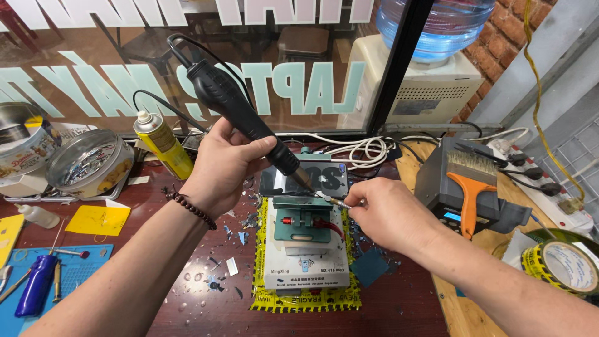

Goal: The person secures a smartphone in a green clamp on a workbench, then uses a hot air gun and a metal tool to apply heat and scrape the back of the device. The person repeatedly adjusts the phone and tools while working on the same area.

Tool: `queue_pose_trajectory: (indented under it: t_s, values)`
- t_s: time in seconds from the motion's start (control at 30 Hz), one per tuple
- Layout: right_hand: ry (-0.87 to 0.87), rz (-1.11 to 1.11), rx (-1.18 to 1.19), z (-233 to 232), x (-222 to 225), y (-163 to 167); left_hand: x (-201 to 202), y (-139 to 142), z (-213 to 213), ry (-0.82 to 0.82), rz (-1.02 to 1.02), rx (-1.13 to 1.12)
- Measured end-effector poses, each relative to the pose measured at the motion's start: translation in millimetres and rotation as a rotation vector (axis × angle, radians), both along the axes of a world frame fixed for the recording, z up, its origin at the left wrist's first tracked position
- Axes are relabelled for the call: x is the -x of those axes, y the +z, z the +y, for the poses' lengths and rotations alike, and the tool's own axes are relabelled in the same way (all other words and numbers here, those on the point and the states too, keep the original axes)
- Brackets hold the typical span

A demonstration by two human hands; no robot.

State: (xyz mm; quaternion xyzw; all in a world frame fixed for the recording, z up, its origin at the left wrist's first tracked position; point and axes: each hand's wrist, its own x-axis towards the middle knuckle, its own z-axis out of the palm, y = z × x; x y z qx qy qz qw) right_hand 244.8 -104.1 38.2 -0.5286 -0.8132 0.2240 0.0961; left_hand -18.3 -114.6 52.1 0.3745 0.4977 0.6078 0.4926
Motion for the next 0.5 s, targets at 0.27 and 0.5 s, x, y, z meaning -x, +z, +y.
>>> queue_pose_trajectory:
  t_s: [0.27,0.5]
  values:
    - [-0.254,0.491,0.526,22,-26,-12,-2,2,2,0.019,0.002,-0.005]
    - [-0.091,0.176,0.326,13,-22,-8,0,3,0,0.062,0.000,-0.004]
